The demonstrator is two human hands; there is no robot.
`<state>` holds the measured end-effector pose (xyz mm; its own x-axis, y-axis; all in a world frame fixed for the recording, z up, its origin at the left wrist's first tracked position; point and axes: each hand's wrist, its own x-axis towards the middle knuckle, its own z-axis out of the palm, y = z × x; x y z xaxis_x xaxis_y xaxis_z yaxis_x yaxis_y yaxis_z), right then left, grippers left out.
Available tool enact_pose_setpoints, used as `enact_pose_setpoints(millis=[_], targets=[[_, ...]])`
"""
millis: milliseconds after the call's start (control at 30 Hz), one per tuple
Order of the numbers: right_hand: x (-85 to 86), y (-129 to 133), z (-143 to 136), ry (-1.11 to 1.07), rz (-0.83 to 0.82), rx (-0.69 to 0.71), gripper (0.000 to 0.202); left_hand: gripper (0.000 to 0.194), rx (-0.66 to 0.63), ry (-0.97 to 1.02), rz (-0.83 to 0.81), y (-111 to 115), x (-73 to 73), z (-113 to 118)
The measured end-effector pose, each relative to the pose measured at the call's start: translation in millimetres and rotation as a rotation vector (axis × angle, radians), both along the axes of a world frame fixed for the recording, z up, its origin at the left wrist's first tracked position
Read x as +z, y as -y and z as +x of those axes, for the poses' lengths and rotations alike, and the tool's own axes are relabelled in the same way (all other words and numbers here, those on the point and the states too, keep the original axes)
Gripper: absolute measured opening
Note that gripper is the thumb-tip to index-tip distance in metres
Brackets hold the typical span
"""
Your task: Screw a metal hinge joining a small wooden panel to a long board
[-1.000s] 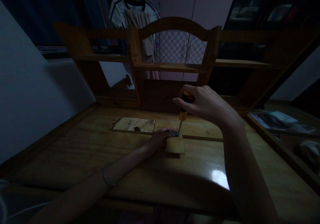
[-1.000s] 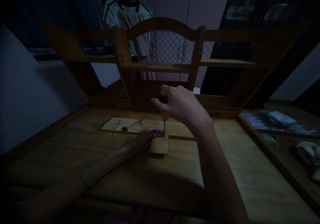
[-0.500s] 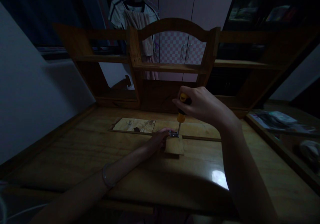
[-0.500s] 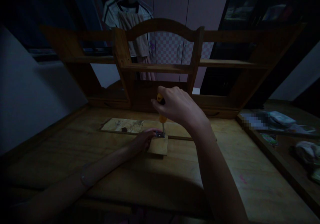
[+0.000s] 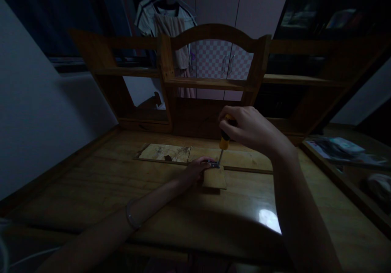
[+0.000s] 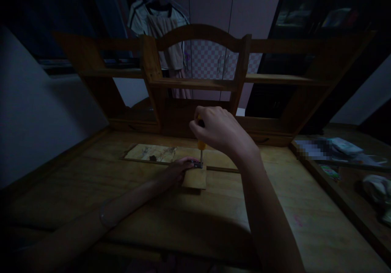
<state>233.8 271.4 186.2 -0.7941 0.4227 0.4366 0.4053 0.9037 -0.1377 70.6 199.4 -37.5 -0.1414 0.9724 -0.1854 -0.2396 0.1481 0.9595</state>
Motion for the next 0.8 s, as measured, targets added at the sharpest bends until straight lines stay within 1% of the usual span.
enact_pose_setpoints(millis=[67, 167, 267, 333, 400, 467, 567, 667, 800], targets=[[-2.3, -2.7, -1.4, -0.008, 0.017, -0.003, 0.024, 0.036, 0.012, -0.012, 0.011, -3.8, -5.3, -1.5], [-5.0, -5.1, -3.3, -0.014, 0.063, -0.066, 0.028, 0.036, 0.024, -0.026, 0.007, -7.1, -10.7, -3.4], [-5.0, -3.7, -2.9, 0.003, 0.092, -0.107, 0.033, 0.037, 0.011, -0.016, 0.002, -4.1, -7.7, -2.7], [-3.9, -1.5, -1.4, 0.012, 0.074, -0.097, 0.032, 0.038, -0.003, -0.007, 0.011, -0.5, -3.5, -1.2], [-3.1, 0.1, 0.1, 0.011, 0.048, -0.075, 0.026, 0.039, -0.014, 0.007, 0.022, 1.5, -1.3, 0.0], [-3.2, 0.2, 1.0, 0.008, 0.027, -0.049, 0.023, 0.038, -0.007, 0.021, 0.020, 0.4, -2.8, 0.1], [-4.8, -1.9, 0.6, 0.007, 0.013, -0.004, 0.021, 0.035, 0.012, 0.015, 0.021, -4.7, -8.8, -1.3], [-7.0, -4.4, -0.6, -0.006, 0.020, -0.001, 0.020, 0.036, 0.010, 0.016, 0.011, -8.6, -13.0, -2.9], [-8.4, -7.2, -0.4, -0.012, 0.035, -0.015, 0.019, 0.037, 0.021, 0.004, -0.001, -7.1, -10.7, -3.3]])
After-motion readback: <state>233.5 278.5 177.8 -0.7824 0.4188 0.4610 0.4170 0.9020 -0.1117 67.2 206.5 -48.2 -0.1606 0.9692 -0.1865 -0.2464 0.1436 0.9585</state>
